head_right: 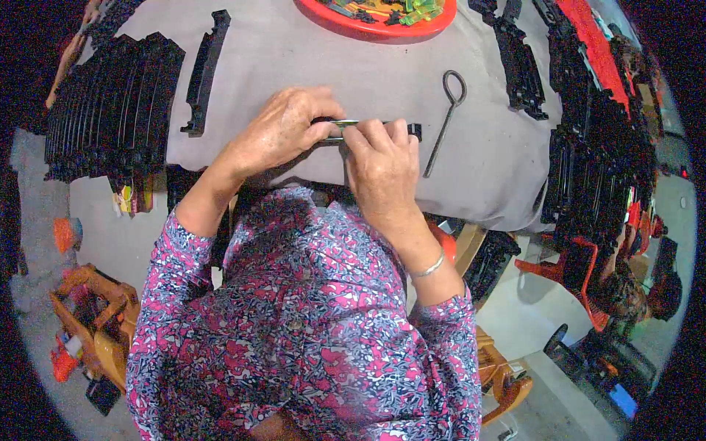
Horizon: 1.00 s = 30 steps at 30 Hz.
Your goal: The person assembles plastic casings by inserting small plastic components into slots, using a metal tool to secure them, fitting casing sections together, and stacking the completed units.
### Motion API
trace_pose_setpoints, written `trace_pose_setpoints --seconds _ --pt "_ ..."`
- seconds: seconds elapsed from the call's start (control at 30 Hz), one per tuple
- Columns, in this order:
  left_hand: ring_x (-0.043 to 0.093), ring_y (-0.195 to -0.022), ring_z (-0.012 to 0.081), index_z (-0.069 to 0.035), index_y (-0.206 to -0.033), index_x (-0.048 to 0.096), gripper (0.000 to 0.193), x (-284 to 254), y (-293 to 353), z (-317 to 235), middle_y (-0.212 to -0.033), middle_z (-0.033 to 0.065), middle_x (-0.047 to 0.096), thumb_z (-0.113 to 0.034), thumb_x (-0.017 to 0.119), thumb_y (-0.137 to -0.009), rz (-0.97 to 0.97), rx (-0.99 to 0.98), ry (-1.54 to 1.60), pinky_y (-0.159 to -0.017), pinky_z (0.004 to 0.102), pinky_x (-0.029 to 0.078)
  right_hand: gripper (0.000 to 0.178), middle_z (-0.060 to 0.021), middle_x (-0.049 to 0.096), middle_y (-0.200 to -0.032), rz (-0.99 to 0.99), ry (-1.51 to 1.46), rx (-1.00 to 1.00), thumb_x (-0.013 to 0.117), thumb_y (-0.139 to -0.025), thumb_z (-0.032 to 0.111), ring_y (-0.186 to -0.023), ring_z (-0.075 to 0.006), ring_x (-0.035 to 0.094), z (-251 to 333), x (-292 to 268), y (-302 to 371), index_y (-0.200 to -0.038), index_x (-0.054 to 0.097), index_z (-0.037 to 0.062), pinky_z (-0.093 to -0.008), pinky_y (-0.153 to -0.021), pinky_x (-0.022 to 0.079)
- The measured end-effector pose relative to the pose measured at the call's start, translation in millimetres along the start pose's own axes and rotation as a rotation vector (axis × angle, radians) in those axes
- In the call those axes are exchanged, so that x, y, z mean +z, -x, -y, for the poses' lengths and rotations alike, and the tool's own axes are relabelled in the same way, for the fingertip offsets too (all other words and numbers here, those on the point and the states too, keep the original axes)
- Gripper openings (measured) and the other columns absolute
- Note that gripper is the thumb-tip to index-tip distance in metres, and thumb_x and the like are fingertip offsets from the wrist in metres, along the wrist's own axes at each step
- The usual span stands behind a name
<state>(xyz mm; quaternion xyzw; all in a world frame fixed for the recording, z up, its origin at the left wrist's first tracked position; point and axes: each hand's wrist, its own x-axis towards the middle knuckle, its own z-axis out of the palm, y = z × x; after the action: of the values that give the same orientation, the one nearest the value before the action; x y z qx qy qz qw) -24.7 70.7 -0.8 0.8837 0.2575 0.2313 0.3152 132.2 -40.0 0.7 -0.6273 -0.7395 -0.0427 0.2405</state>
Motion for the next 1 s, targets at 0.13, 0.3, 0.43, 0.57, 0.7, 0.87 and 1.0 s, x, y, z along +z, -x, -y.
trace_pose_setpoints --seconds 0.13,0.3,0.43,0.57,0.7,0.87,1.0 --pt "0.062 -0.088 0.0374 0.002 -0.099 0.066 0.022 -8 4 1 -0.090 0.0166 0.064 -0.012 0.066 -0.082 0.031 -0.016 0.016 -0.077 0.0434 0.049 0.028 -0.0034 0.059 -0.094 0.053 -0.050 -0.012 0.071 -0.071 0.007 -0.089 -0.0266 0.052 -2 -5 -5 -0.099 0.066 0.0102 -0.0387 -0.072 0.040" --pt "0.061 -0.091 0.0343 0.002 -0.115 0.061 0.040 -30 20 -4 -0.095 0.0170 0.061 -0.012 0.069 -0.079 0.000 -0.042 0.167 -0.079 0.0402 0.049 0.028 -0.0041 0.060 -0.097 0.002 -0.141 0.022 0.070 -0.072 0.008 -0.090 -0.0273 0.052 -8 -20 -3 -0.100 0.066 0.0098 -0.0407 -0.076 0.041" --pt "0.061 -0.092 0.0341 0.004 -0.115 0.061 0.045 -25 31 -9 -0.098 0.0166 0.060 -0.012 0.072 -0.075 -0.034 -0.045 0.087 -0.079 0.0399 0.048 0.026 -0.0028 0.061 -0.096 0.048 -0.119 -0.114 0.070 -0.073 0.011 -0.090 -0.0260 0.053 -3 -20 -11 -0.099 0.066 0.0124 -0.0407 -0.078 0.040" --pt "0.060 -0.088 0.0344 0.005 -0.113 0.062 0.045 -18 30 -6 -0.096 0.0173 0.059 -0.010 0.073 -0.072 -0.005 -0.079 0.086 -0.077 0.0405 0.048 0.021 -0.0012 0.059 -0.093 0.079 -0.085 -0.142 0.070 -0.074 0.013 -0.090 -0.0234 0.054 2 -5 -15 -0.095 0.065 0.0126 -0.0384 -0.078 0.041" --pt "0.059 -0.086 0.0348 0.004 -0.109 0.064 0.041 -16 27 -5 -0.091 0.0175 0.058 -0.007 0.073 -0.071 -0.001 -0.075 0.094 -0.075 0.0411 0.048 0.015 -0.0029 0.057 -0.086 0.104 -0.070 -0.131 0.070 -0.075 0.012 -0.088 -0.0247 0.054 5 -6 -18 -0.089 0.065 0.0110 -0.0386 -0.073 0.042" --pt "0.059 -0.083 0.0333 0.003 -0.108 0.065 0.039 -13 29 -2 -0.088 0.0166 0.057 -0.007 0.073 -0.071 -0.048 -0.045 0.078 -0.074 0.0401 0.048 0.016 -0.0048 0.057 -0.084 0.153 -0.104 -0.125 0.071 -0.074 0.011 -0.087 -0.0268 0.054 6 -7 -21 -0.088 0.066 0.0092 -0.0397 -0.071 0.043" --pt "0.060 -0.084 0.0329 0.003 -0.107 0.065 0.039 -17 29 -2 -0.089 0.0164 0.058 -0.007 0.073 -0.070 -0.001 -0.081 0.118 -0.074 0.0394 0.048 0.017 -0.0081 0.064 -0.086 0.109 -0.389 -0.060 0.068 -0.075 0.003 -0.083 -0.0280 0.059 -8 -17 -23 -0.091 0.069 0.0052 -0.0366 -0.074 0.047"
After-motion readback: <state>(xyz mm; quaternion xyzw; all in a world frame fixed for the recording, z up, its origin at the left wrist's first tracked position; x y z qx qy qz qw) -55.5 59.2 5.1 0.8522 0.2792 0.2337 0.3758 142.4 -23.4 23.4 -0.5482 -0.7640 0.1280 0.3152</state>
